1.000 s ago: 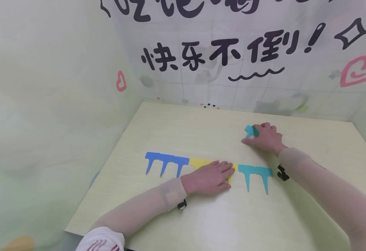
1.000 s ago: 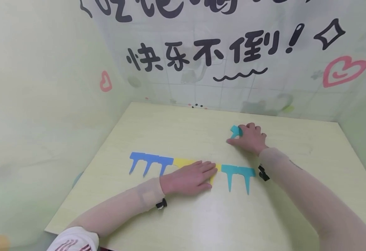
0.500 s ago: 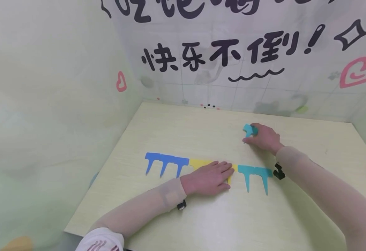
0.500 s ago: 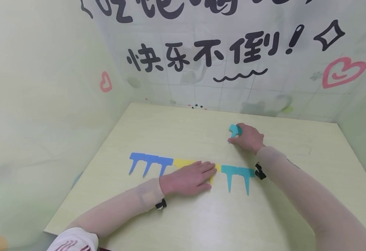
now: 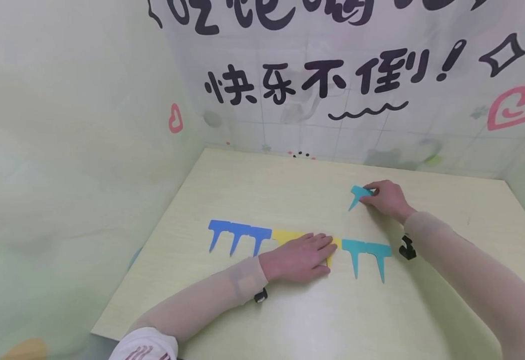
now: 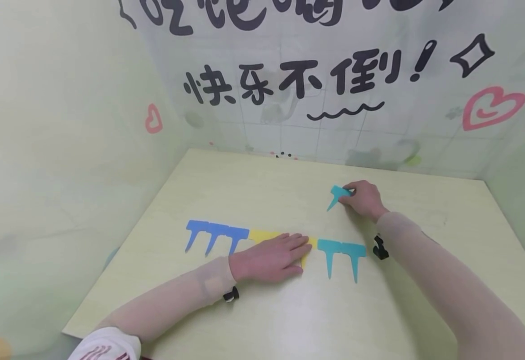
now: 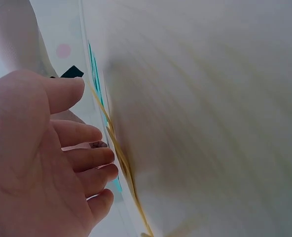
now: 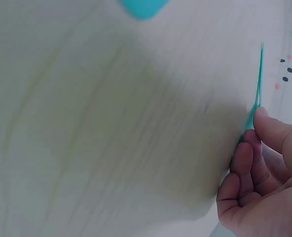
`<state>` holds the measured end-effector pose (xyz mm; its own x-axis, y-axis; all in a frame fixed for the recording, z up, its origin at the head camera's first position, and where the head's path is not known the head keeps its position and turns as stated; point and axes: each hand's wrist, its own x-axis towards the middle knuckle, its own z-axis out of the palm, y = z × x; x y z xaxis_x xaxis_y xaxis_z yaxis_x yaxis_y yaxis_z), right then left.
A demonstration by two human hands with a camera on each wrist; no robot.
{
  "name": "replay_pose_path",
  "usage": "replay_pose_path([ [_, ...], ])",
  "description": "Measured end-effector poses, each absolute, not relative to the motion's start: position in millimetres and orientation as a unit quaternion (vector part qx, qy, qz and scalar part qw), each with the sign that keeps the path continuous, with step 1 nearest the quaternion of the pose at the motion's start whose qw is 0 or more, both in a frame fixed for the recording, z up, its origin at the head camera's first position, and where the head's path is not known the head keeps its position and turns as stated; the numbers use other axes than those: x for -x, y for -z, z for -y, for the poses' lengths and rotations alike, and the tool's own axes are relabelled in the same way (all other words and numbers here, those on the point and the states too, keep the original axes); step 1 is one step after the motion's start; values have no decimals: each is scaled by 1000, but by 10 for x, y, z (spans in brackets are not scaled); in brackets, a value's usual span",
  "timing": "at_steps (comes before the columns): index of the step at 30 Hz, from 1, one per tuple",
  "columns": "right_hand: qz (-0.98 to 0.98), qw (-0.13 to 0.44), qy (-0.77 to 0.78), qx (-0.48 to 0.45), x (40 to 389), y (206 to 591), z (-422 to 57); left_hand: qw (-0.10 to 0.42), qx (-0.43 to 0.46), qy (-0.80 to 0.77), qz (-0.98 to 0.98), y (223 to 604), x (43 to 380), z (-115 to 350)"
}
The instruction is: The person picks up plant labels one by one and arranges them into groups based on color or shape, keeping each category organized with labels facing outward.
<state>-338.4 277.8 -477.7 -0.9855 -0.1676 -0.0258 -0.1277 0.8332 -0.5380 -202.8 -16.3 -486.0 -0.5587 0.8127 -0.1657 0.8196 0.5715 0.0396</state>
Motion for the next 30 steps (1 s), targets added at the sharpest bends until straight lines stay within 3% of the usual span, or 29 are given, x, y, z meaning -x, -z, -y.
replay_pose_path([
  [19,-968,-51,136,204,3225,4627,-3052,94,-453,1,-886,4855,2011,182],
  [30,-953,-93,126,258,2851,4598,-3349,95,-453,27,-886,4845,1994,148],
])
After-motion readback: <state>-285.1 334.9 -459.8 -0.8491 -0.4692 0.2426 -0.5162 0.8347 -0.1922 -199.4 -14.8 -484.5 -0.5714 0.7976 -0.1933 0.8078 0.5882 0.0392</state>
